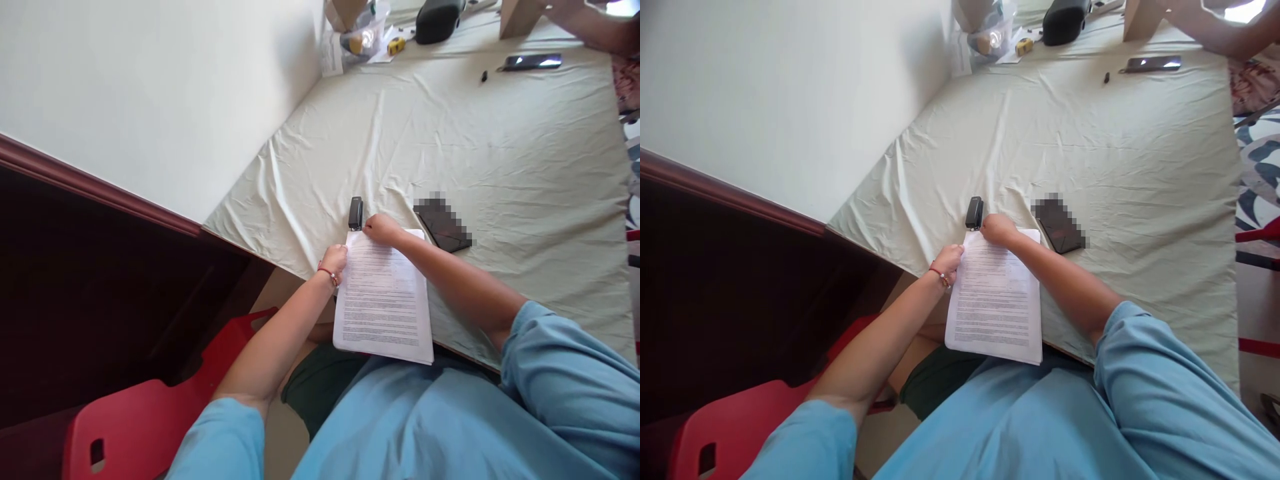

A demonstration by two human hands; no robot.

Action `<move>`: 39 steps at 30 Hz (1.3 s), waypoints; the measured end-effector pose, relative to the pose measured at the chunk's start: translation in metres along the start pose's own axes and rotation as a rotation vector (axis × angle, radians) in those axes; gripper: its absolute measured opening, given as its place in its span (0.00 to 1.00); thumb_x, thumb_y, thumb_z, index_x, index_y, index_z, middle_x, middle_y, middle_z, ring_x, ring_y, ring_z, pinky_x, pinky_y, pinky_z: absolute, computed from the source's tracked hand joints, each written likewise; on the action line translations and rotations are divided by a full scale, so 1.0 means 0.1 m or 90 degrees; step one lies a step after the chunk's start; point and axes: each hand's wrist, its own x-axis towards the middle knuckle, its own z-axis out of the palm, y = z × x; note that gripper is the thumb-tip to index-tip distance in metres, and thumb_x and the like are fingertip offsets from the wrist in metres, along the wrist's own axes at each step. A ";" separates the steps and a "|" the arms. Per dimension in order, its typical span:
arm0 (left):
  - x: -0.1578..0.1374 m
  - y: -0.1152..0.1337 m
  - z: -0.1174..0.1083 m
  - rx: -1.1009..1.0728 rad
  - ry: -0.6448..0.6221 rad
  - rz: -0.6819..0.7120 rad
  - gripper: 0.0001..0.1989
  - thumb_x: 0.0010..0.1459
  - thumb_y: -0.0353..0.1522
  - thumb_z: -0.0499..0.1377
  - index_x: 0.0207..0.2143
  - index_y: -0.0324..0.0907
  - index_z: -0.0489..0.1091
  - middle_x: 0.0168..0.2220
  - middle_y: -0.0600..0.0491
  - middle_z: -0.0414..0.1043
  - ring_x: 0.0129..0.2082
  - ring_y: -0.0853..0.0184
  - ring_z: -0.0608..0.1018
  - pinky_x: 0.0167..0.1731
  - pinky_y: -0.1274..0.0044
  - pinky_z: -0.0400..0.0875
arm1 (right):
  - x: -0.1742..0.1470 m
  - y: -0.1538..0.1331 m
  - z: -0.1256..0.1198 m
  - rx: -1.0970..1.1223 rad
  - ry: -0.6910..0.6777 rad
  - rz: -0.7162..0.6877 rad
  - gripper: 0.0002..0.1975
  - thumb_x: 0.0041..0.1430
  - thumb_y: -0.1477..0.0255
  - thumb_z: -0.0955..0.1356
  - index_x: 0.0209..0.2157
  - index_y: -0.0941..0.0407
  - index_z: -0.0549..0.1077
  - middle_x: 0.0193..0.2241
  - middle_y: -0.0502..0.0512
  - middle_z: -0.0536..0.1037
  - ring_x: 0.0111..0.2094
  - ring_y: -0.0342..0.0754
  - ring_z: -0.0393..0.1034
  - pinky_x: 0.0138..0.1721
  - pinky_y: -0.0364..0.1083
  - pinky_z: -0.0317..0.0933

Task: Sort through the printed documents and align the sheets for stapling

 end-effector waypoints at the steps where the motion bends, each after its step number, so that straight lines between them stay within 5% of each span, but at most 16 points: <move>1: 0.02 0.00 0.01 0.017 0.010 0.007 0.12 0.56 0.26 0.54 0.20 0.40 0.62 0.20 0.56 0.61 0.24 0.71 0.65 0.26 0.78 0.59 | 0.02 0.00 0.00 -0.003 0.001 0.006 0.17 0.66 0.70 0.63 0.44 0.59 0.82 0.46 0.64 0.83 0.45 0.54 0.76 0.42 0.46 0.62; 10: 0.10 -0.09 0.10 0.154 0.066 0.114 0.17 0.64 0.29 0.53 0.20 0.42 0.61 0.24 0.53 0.63 0.30 0.67 0.65 0.34 0.74 0.57 | 0.02 0.10 0.04 -0.019 0.041 0.018 0.19 0.68 0.69 0.60 0.48 0.56 0.81 0.48 0.64 0.82 0.50 0.59 0.74 0.49 0.52 0.64; 13: 0.14 -0.18 0.12 0.194 0.081 0.155 0.17 0.65 0.31 0.53 0.21 0.42 0.61 0.25 0.53 0.64 0.31 0.66 0.66 0.36 0.74 0.57 | -0.09 0.11 0.10 -0.026 0.156 -0.019 0.21 0.69 0.69 0.60 0.54 0.57 0.77 0.53 0.65 0.79 0.57 0.63 0.68 0.54 0.57 0.62; 17: 0.20 -0.21 0.13 0.231 0.075 0.168 0.15 0.65 0.31 0.51 0.23 0.42 0.62 0.26 0.52 0.67 0.31 0.66 0.68 0.35 0.74 0.59 | -0.18 0.10 0.17 -0.032 0.286 -0.176 0.26 0.68 0.77 0.58 0.65 0.58 0.67 0.64 0.62 0.70 0.65 0.58 0.60 0.63 0.59 0.56; 21: 0.21 -0.20 0.14 0.234 0.068 0.155 0.15 0.64 0.29 0.51 0.23 0.42 0.63 0.27 0.51 0.68 0.31 0.65 0.69 0.35 0.74 0.59 | -0.20 0.11 0.21 -0.081 0.224 -0.293 0.30 0.64 0.83 0.58 0.65 0.55 0.68 0.66 0.55 0.69 0.70 0.53 0.54 0.71 0.63 0.37; 25: 0.19 -0.19 0.15 0.239 0.084 0.175 0.15 0.65 0.30 0.51 0.22 0.42 0.64 0.28 0.48 0.70 0.34 0.62 0.72 0.38 0.73 0.61 | -0.23 0.09 0.23 -0.097 0.178 -0.281 0.29 0.65 0.83 0.57 0.65 0.56 0.68 0.67 0.57 0.67 0.70 0.52 0.56 0.72 0.64 0.32; 32: 0.07 -0.10 0.13 0.236 0.108 0.163 0.18 0.65 0.29 0.51 0.20 0.43 0.60 0.26 0.49 0.68 0.33 0.62 0.71 0.38 0.73 0.60 | -0.37 0.01 0.21 -0.034 0.185 -0.235 0.32 0.63 0.84 0.56 0.66 0.55 0.66 0.69 0.56 0.63 0.69 0.52 0.57 0.72 0.64 0.34; 36: -0.13 -0.24 -0.06 0.265 0.121 0.170 0.16 0.65 0.29 0.50 0.22 0.43 0.59 0.25 0.52 0.65 0.31 0.65 0.68 0.36 0.74 0.58 | -0.82 0.17 0.19 0.082 0.315 -0.194 0.26 0.68 0.76 0.58 0.64 0.58 0.67 0.67 0.62 0.66 0.67 0.55 0.59 0.69 0.58 0.51; 39: -0.39 -0.45 -0.27 0.165 0.181 0.232 0.13 0.67 0.33 0.49 0.27 0.43 0.61 0.27 0.54 0.67 0.31 0.66 0.68 0.34 0.76 0.58 | -1.26 0.42 0.24 0.207 0.420 -0.050 0.22 0.70 0.67 0.58 0.59 0.60 0.70 0.58 0.69 0.73 0.58 0.59 0.68 0.60 0.59 0.63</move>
